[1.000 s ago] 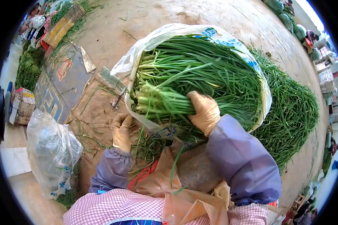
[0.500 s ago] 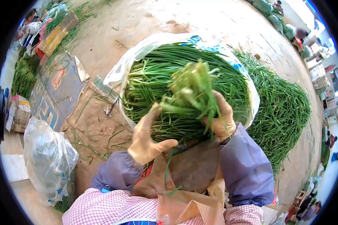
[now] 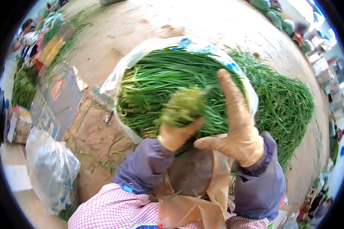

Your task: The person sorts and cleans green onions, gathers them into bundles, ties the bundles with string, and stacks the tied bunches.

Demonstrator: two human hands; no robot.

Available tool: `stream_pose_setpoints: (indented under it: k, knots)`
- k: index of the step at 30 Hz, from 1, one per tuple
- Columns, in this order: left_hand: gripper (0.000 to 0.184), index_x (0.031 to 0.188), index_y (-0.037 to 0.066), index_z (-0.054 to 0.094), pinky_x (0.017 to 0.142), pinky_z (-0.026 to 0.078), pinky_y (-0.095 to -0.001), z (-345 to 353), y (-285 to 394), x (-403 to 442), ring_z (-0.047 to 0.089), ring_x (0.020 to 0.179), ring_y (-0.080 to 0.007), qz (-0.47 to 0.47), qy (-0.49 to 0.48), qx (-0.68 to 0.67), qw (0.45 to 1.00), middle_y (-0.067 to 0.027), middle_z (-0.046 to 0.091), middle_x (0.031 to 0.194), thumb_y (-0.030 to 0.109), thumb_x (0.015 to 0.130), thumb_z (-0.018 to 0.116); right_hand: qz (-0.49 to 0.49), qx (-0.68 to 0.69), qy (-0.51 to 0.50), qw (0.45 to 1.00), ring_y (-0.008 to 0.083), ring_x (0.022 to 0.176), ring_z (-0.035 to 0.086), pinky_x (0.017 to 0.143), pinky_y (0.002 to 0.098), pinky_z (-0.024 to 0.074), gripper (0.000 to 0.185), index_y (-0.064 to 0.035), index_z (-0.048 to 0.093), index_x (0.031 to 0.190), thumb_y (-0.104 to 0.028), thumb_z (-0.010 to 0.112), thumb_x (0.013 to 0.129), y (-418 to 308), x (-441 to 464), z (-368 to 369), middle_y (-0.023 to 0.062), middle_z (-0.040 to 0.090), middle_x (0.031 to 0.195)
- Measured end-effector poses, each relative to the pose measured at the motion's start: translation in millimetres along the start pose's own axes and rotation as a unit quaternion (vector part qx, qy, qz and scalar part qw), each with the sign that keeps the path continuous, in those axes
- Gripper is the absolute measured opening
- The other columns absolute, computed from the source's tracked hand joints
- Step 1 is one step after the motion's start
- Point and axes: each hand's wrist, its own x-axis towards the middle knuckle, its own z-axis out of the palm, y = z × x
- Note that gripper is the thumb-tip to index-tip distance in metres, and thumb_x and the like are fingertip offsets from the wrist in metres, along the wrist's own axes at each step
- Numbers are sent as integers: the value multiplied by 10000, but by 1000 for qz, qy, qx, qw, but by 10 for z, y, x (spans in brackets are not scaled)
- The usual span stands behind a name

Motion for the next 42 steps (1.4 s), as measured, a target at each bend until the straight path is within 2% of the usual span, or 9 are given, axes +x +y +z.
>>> stream_pose_setpoints:
  k: [3,7,13,21,27,33,36,38,42]
  knots:
    - [492,1398,56,399,1086,384,-370,557,-63,-88,503,1247,-214,-108,34,-621,776,-104,497,1367,184,951,558,-91,245,100,960,261,1394,331,1112,372,326,1146,-40,186,1526,-82,889,622,227,160,628,152,266,1552]
    - [748,1407,35,380,1147,248,-493,384,-11,-39,423,1334,-277,-81,-59,-55,993,-172,470,1390,301,801,729,71,372,169,910,89,1001,552,898,221,471,706,3,439,1377,127,699,732,227,133,720,53,558,1182]
    - [937,1469,57,318,1140,130,-617,243,-539,-334,273,1418,-390,-39,-198,412,889,-227,355,1481,366,719,787,79,256,346,899,172,880,623,859,335,491,472,19,524,1248,-82,696,821,649,-156,-396,78,646,956]
    - [742,1403,53,439,1132,224,-575,-10,-417,-233,342,1383,-366,-2,-325,449,832,-209,412,1450,296,775,752,8,286,489,824,294,944,660,855,442,558,457,-70,455,1342,-136,589,910,859,-1739,-2654,149,662,1027]
    - [488,1285,23,569,1005,456,-361,-5,1032,548,573,1180,-212,-121,-296,27,947,-130,613,1264,196,853,716,-91,309,571,755,349,920,678,821,488,577,441,-35,469,1283,-95,618,872,324,-1889,-2099,181,675,954]
    - [979,1459,70,383,1100,321,-462,1115,2123,1078,435,1334,-287,268,-444,80,852,-186,472,1423,588,710,742,-165,618,434,635,268,900,667,945,489,522,331,-70,565,1197,-186,631,895,177,-1622,-1467,93,674,911]
    - [1160,1496,13,256,1116,299,-493,1577,1602,811,384,1347,-383,-75,-681,12,728,-288,411,1430,745,692,660,-149,671,410,599,228,926,649,974,455,501,368,-69,561,1216,-221,645,892,278,-1788,-1084,63,662,939]
    - [1050,1478,-19,265,1138,283,-420,1623,619,388,388,1341,-333,-74,-744,-8,665,-240,380,1466,721,797,568,-144,692,409,577,208,938,638,968,449,490,455,-67,521,1276,-259,656,887,498,-2088,-846,42,643,936]
    - [869,1399,36,447,1030,441,-375,1353,356,-718,558,1183,-231,-564,-579,-420,412,-132,543,1351,691,838,548,-47,746,416,518,237,993,617,993,464,469,507,-76,454,1345,-272,614,906,755,-2791,-327,55,642,1020]
